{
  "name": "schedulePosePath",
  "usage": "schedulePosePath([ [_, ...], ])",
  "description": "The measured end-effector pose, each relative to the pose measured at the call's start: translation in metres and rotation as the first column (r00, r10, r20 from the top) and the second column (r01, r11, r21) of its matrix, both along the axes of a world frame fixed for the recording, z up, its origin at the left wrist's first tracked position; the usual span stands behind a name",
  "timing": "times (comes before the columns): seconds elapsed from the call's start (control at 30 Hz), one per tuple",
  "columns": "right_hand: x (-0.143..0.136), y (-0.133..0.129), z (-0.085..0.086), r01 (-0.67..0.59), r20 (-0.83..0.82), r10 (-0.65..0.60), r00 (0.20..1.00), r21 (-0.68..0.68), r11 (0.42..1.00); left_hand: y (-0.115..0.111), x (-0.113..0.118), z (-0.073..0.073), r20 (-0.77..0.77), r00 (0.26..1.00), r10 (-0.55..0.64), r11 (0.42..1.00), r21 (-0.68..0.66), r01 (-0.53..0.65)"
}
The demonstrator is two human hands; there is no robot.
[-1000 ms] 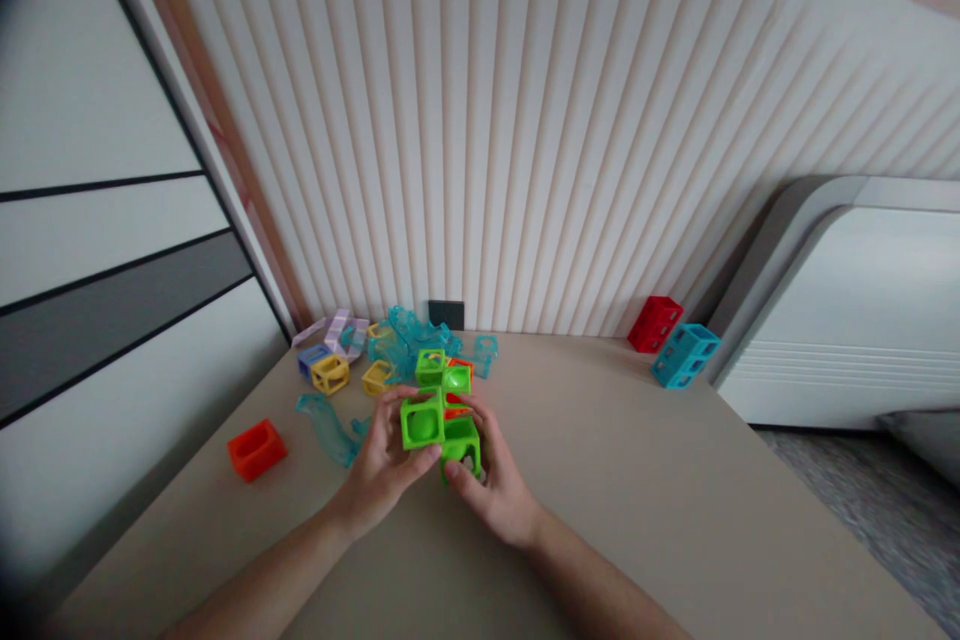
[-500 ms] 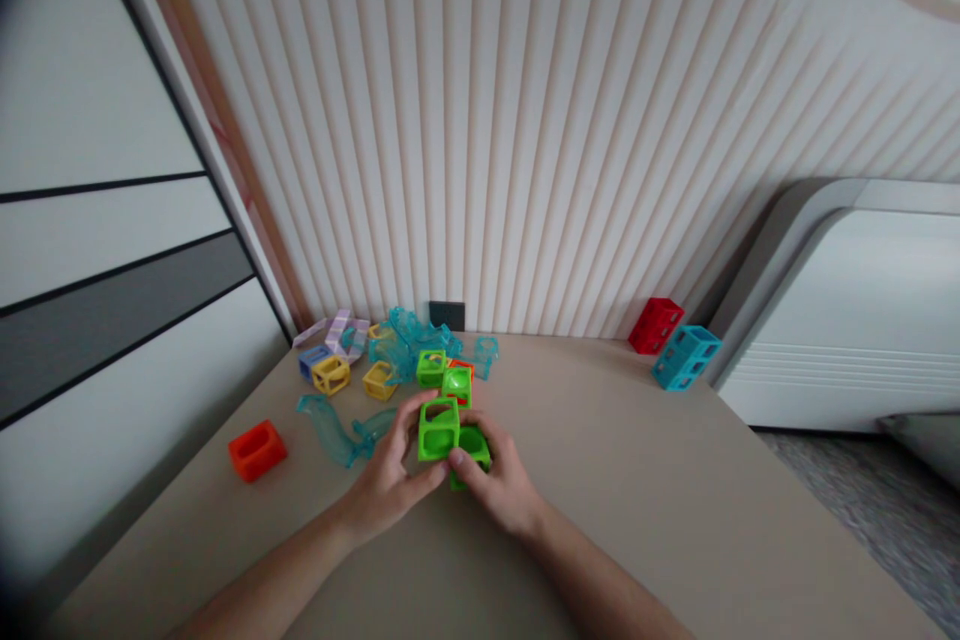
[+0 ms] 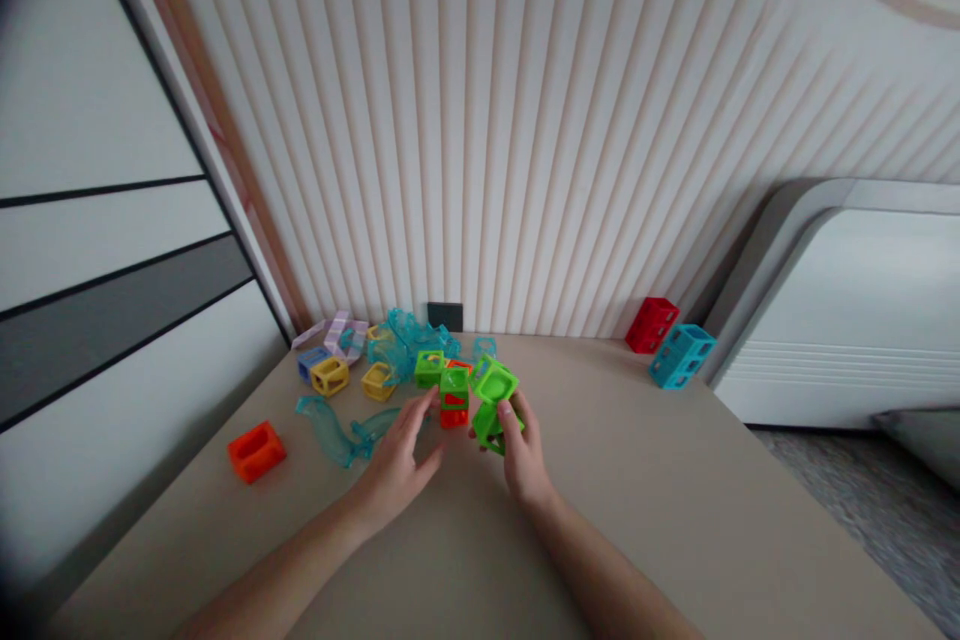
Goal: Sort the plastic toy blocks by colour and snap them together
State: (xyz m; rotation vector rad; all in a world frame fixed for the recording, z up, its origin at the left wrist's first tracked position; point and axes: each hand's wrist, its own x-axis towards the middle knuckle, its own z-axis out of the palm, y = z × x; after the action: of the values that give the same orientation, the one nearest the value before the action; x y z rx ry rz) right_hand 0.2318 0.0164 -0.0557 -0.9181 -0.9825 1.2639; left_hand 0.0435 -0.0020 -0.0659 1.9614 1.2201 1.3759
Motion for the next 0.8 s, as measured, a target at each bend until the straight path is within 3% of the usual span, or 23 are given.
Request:
schedulePosePath([
  [0.13,-0.006,0.002,0.003,-0.052,-0.054,0.05,0.997,-0.048,0.997,0.003,0.003,-0.002,-0.021,0.998,0.054,0.998,0.019,-0.054],
  [0.33,-0.008,0.0,-0.005,-0.092,-0.065,0.086,0.994,-0.102,0.991,0.01,0.002,0.002,0.015,0.999,0.029,0.999,0.022,-0.029],
  [0.57,-0.008,-0.001,-0.014,-0.016,-0.021,0.013,1.0,-0.172,0.985,0.012,0.007,0.008,0.059,0.995,0.086,0.996,-0.026,-0.084],
  [0.8,-0.01,-0.002,-0.008,-0.09,-0.058,0.081,0.995,-0.178,0.98,0.018,0.011,0.007,0.038,0.991,0.131,0.991,0.004,-0.131],
])
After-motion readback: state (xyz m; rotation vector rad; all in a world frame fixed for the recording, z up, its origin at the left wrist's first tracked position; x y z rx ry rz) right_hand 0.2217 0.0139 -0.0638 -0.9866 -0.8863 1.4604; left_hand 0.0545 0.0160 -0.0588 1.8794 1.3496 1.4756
